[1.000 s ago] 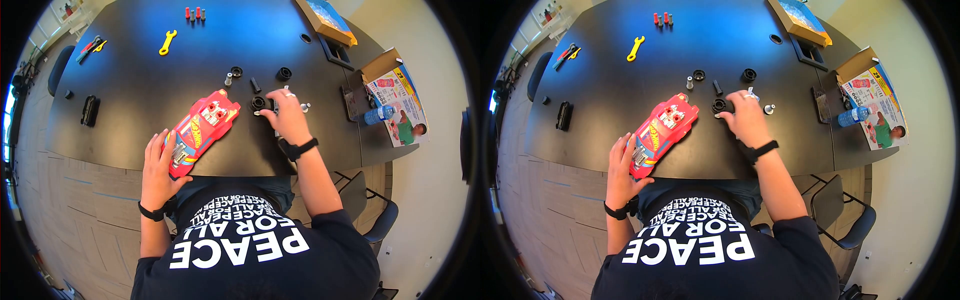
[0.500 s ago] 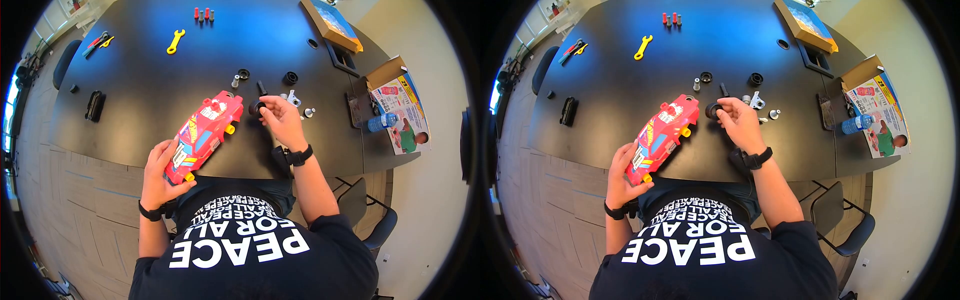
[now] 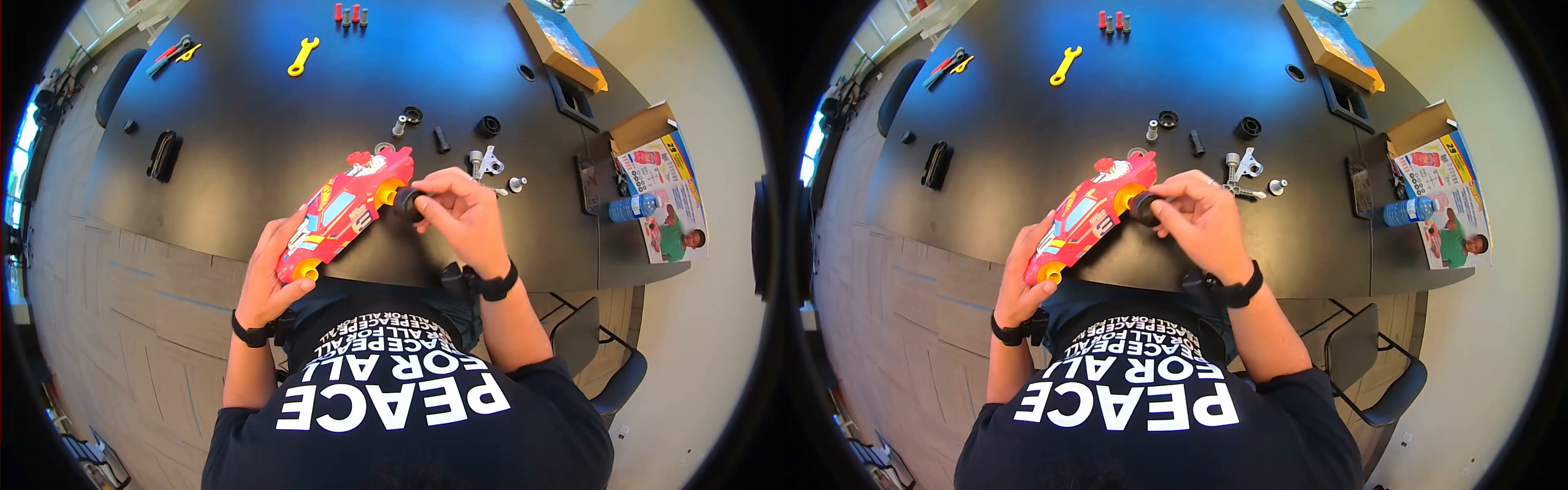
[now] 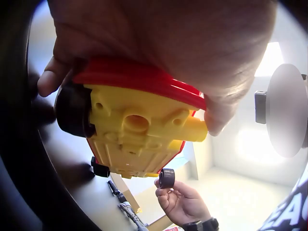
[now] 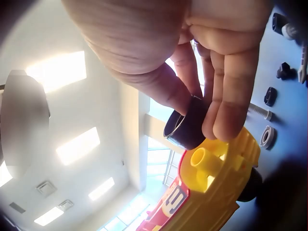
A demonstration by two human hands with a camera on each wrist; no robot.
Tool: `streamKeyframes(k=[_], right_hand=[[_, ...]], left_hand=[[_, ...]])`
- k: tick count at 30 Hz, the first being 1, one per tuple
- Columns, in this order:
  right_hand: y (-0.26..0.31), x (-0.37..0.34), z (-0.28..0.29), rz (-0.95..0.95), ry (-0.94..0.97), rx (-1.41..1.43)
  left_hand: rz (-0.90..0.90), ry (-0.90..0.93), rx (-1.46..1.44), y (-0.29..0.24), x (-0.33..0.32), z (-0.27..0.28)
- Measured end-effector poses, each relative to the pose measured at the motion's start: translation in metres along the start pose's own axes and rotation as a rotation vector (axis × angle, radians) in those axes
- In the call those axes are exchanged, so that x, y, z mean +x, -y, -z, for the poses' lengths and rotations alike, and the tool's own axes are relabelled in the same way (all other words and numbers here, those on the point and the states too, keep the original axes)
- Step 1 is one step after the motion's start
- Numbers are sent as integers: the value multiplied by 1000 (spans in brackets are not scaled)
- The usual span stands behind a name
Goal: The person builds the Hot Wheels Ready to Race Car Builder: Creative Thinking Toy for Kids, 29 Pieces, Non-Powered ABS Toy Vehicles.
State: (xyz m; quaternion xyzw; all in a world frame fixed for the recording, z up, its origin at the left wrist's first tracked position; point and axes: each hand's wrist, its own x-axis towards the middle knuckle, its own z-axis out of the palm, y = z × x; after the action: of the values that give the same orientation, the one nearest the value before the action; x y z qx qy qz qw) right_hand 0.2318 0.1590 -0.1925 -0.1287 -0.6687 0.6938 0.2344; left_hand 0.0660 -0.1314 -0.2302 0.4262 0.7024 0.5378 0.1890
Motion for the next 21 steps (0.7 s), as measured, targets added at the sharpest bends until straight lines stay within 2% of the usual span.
streamKeyframes(k=[6, 8, 10, 11, 15, 16, 17, 18, 21], right_hand=[[23, -21, -70, 180, 292, -257], [15, -22, -85, 147, 326, -232], [7, -22, -93, 321, 271, -381], [10, -22, -95, 338, 244, -386], [-1, -26, -97, 266, 255, -399], [-2, -27, -98, 213, 237, -304], [-2, -28, -97, 159, 215, -212], [1, -26, -93, 183, 119, -199], [6, 1, -36, 315, -96, -567]], left_hand=[[-14, -1, 11, 5, 2, -7], [-44, 26, 40, 5, 4, -8], [-43, 15, 51, 6, 4, -9], [-29, 21, 39, 4, 4, -8], [-10, 6, 1, 4, 5, -7], [-9, 8, -1, 5, 4, -7], [-20, -17, -34, 9, 3, -7], [-39, -34, -73, 11, 5, -7], [-53, -34, -60, 17, 6, -7]])
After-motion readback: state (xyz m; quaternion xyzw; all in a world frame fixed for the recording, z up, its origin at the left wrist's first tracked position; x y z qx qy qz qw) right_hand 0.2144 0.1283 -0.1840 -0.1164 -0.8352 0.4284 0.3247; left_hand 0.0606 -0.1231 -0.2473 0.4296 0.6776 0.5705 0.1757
